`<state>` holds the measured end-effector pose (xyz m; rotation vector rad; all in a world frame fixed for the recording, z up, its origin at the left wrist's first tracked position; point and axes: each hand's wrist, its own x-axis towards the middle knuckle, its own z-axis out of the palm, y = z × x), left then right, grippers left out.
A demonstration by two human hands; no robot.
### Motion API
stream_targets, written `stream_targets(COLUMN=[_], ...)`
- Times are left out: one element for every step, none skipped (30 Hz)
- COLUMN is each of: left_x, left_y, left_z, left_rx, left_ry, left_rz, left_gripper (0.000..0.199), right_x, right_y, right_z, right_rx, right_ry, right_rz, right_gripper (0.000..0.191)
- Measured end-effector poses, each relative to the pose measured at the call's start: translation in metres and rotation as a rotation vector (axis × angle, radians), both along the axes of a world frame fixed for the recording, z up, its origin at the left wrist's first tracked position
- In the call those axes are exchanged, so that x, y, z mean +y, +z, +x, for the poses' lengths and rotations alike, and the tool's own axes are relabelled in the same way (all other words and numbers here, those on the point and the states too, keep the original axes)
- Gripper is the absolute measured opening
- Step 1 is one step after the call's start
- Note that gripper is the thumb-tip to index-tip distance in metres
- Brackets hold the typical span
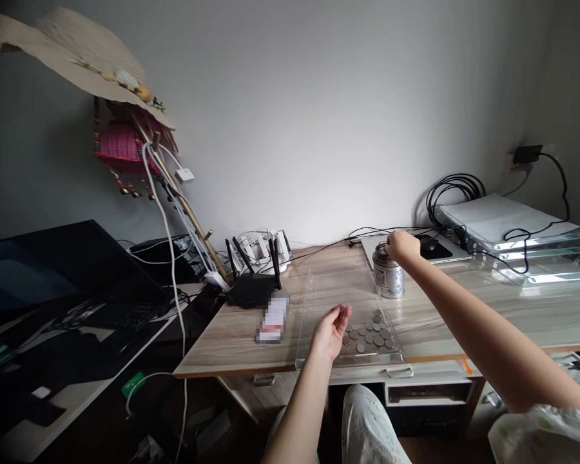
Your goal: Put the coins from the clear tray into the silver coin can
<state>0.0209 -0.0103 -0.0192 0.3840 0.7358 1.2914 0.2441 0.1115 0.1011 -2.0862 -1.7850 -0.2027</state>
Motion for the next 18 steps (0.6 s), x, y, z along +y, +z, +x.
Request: stream_targets(left_x=[0.000,0.000,0.000,0.000,0.000,0.000,0.001,0.001,0.002,0.003,0.003,0.004,0.004,0.005,0.005,0.005,0.005,0.005], left_y=[0.000,0.000,0.000,-0.001,-0.002,-0.003,-0.004,-0.005,-0.006,-0.007,-0.007,-0.007,-0.006,-0.005,-0.004,-0.003,-0.002,-0.001], left_z=[0.000,0.001,0.001,0.001,0.001,0.001,0.001,0.001,0.001,0.001,0.001,0.001,0.001,0.001,0.001,0.001,0.000,0.000], left_rx=[0.041,0.084,0.123,0.151,0.164,0.165,0.158,0.151,0.147,0.146,0.149,0.154,0.159,0.162,0.161,0.156,0.146,0.130], left_ry=[-0.005,-0.013,-0.024,-0.041,-0.065,-0.094,-0.126,-0.155,-0.179,-0.199,-0.215,-0.228,-0.241,-0.256,-0.274,-0.292,-0.311,-0.326], left_rz=[0.003,0.011,0.025,0.045,0.065,0.081,0.090,0.091,0.086,0.077,0.065,0.049,0.031,0.014,-0.001,-0.013,-0.021,-0.030], left_gripper=[0.008,0.010,0.013,0.018,0.022,0.026,0.028,0.029,0.029,0.029,0.028,0.028,0.027,0.027,0.027,0.027,0.028,0.027], right_x=[0.002,0.002,0.000,-0.004,-0.010,-0.018,-0.028,-0.040,-0.051,-0.062,-0.072,-0.080,-0.086,-0.089,-0.090,-0.088,-0.085,-0.080], right_y=[0.000,0.001,0.002,0.002,0.002,0.000,-0.004,-0.010,-0.018,-0.028,-0.038,-0.049,-0.058,-0.066,-0.071,-0.073,-0.072,-0.067], right_z=[-0.001,-0.004,-0.006,-0.010,-0.016,-0.023,-0.031,-0.041,-0.053,-0.064,-0.075,-0.084,-0.092,-0.098,-0.102,-0.103,-0.101,-0.097], right_rx=[-0.016,-0.024,-0.033,-0.043,-0.052,-0.056,-0.046,-0.019,0.028,0.088,0.152,0.212,0.268,0.318,0.361,0.399,0.428,0.442], right_ry=[-0.016,-0.031,-0.038,-0.029,0.004,0.066,0.163,0.294,0.437,0.594,0.719,0.814,0.871,0.893,0.891,0.880,0.867,0.856], right_rz=[-0.019,-0.039,-0.043,-0.016,0.042,0.112,0.160,0.165,0.123,0.026,-0.055,-0.128,-0.175,-0.201,-0.220,-0.237,-0.246,-0.243], right_gripper=[0.019,0.019,0.020,0.021,0.024,0.026,0.028,0.028,0.028,0.027,0.027,0.026,0.026,0.024,0.023,0.021,0.019,0.019])
